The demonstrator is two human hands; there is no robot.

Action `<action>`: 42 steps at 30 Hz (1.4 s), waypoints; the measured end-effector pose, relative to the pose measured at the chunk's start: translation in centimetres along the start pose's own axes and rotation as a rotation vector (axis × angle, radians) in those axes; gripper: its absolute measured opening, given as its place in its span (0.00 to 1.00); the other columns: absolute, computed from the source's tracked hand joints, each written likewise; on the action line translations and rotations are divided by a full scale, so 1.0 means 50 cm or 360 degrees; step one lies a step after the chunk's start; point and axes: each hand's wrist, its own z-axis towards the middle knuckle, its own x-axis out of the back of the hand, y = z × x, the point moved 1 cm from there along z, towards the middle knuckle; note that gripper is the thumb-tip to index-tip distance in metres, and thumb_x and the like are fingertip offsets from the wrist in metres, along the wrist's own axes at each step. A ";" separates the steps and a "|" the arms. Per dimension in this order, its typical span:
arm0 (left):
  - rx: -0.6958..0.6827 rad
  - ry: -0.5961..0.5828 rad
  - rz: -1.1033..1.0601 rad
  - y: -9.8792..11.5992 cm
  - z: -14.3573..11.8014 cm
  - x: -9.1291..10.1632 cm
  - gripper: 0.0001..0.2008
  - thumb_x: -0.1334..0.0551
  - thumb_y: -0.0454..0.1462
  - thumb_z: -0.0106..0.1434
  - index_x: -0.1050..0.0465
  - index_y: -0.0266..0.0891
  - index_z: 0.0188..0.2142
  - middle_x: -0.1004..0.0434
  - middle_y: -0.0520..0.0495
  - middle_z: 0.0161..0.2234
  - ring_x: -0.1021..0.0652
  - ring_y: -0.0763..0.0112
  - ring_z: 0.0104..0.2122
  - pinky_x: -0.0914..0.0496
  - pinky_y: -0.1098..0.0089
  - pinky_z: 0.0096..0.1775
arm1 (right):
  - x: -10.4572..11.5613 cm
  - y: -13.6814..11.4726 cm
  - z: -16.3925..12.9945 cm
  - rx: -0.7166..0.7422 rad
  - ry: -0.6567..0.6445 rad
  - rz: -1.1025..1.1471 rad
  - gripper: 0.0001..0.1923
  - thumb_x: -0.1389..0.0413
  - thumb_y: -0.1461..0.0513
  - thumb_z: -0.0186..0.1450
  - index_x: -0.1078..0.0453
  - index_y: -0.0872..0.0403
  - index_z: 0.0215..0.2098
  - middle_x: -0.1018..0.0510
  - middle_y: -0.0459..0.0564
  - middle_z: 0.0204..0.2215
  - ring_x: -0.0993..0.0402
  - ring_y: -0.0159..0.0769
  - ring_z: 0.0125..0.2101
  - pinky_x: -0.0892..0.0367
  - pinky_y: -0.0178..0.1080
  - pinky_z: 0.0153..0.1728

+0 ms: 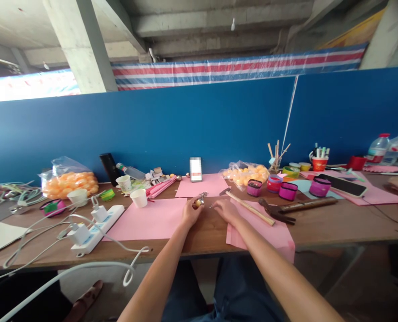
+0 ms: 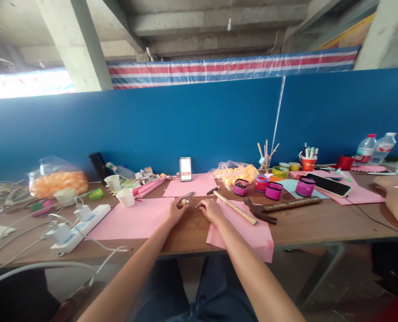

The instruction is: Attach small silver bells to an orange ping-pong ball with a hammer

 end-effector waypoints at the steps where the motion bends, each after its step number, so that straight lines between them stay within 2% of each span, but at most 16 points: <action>1: 0.0001 -0.0001 0.0009 0.001 0.000 0.000 0.20 0.37 0.35 0.49 0.30 0.40 0.43 0.25 0.45 0.36 0.25 0.70 0.29 0.31 0.67 0.35 | 0.000 0.000 0.000 -0.0003 0.0006 0.0015 0.07 0.48 0.65 0.57 0.28 0.51 0.31 0.23 0.48 0.33 0.31 0.39 0.37 0.39 0.39 0.38; 10: 0.0010 -0.0108 -0.0068 0.009 -0.002 -0.002 0.22 0.37 0.31 0.47 0.31 0.38 0.45 0.25 0.44 0.38 0.24 0.70 0.31 0.29 0.67 0.37 | 0.004 -0.020 0.008 -0.0010 0.0190 0.0303 0.07 0.50 0.65 0.58 0.29 0.52 0.32 0.24 0.49 0.33 0.31 0.39 0.37 0.39 0.41 0.41; 13: 0.0004 -0.0115 -0.0079 0.012 -0.004 -0.003 0.22 0.38 0.30 0.47 0.31 0.39 0.45 0.26 0.44 0.39 0.24 0.70 0.31 0.29 0.68 0.37 | -0.002 -0.031 0.015 -0.0037 0.0221 0.0476 0.08 0.50 0.63 0.58 0.31 0.54 0.34 0.24 0.49 0.32 0.29 0.36 0.34 0.37 0.39 0.39; 18: -0.0044 -0.0132 -0.0146 0.017 -0.008 -0.004 0.24 0.37 0.32 0.48 0.33 0.40 0.47 0.26 0.45 0.40 0.24 0.71 0.31 0.29 0.69 0.36 | -0.011 -0.039 0.020 -0.0062 0.0147 0.0726 0.06 0.48 0.61 0.57 0.32 0.55 0.30 0.25 0.47 0.28 0.29 0.34 0.30 0.35 0.38 0.35; 22: -0.0070 -0.0093 -0.0068 0.023 -0.007 -0.002 0.24 0.37 0.33 0.49 0.33 0.42 0.47 0.26 0.45 0.39 0.25 0.71 0.29 0.29 0.68 0.34 | -0.011 -0.045 0.020 -0.0071 0.0079 0.0871 0.07 0.45 0.58 0.55 0.32 0.55 0.28 0.26 0.46 0.26 0.31 0.33 0.28 0.36 0.36 0.34; 27: 0.0072 -0.0107 -0.0224 0.043 0.003 -0.003 0.21 0.35 0.33 0.46 0.31 0.38 0.42 0.25 0.44 0.38 0.24 0.68 0.32 0.29 0.67 0.36 | -0.010 -0.046 0.019 -0.0129 0.0029 0.1006 0.11 0.45 0.55 0.55 0.32 0.55 0.27 0.28 0.44 0.24 0.34 0.30 0.25 0.38 0.35 0.29; 29: 0.0149 -0.0095 -0.0386 0.053 0.005 -0.007 0.23 0.35 0.34 0.47 0.34 0.37 0.44 0.25 0.43 0.39 0.24 0.67 0.34 0.29 0.66 0.37 | -0.012 -0.041 0.018 -0.0147 0.0023 0.1055 0.11 0.46 0.55 0.55 0.32 0.55 0.28 0.28 0.44 0.24 0.34 0.30 0.26 0.38 0.34 0.29; 32: 0.0151 -0.0126 -0.0488 0.057 0.003 -0.015 0.23 0.36 0.33 0.48 0.35 0.38 0.45 0.27 0.42 0.42 0.24 0.66 0.38 0.30 0.65 0.40 | -0.015 -0.032 0.018 -0.0166 0.0028 0.1107 0.12 0.47 0.54 0.56 0.33 0.56 0.29 0.28 0.45 0.26 0.33 0.30 0.28 0.38 0.34 0.32; 37: 0.0140 -0.0089 -0.0437 0.031 -0.013 -0.024 0.21 0.36 0.36 0.49 0.35 0.37 0.43 0.27 0.42 0.40 0.24 0.67 0.36 0.29 0.66 0.38 | -0.022 -0.023 0.019 -0.0205 0.0038 0.1112 0.12 0.46 0.55 0.55 0.32 0.56 0.29 0.27 0.45 0.27 0.32 0.31 0.28 0.37 0.35 0.34; 42: 0.0107 -0.0094 -0.0340 0.019 -0.022 -0.028 0.21 0.35 0.39 0.48 0.35 0.37 0.42 0.27 0.42 0.39 0.24 0.68 0.33 0.29 0.69 0.33 | -0.029 -0.018 0.021 -0.0220 0.0055 0.1113 0.10 0.44 0.57 0.54 0.31 0.56 0.28 0.25 0.49 0.34 0.30 0.35 0.36 0.37 0.38 0.40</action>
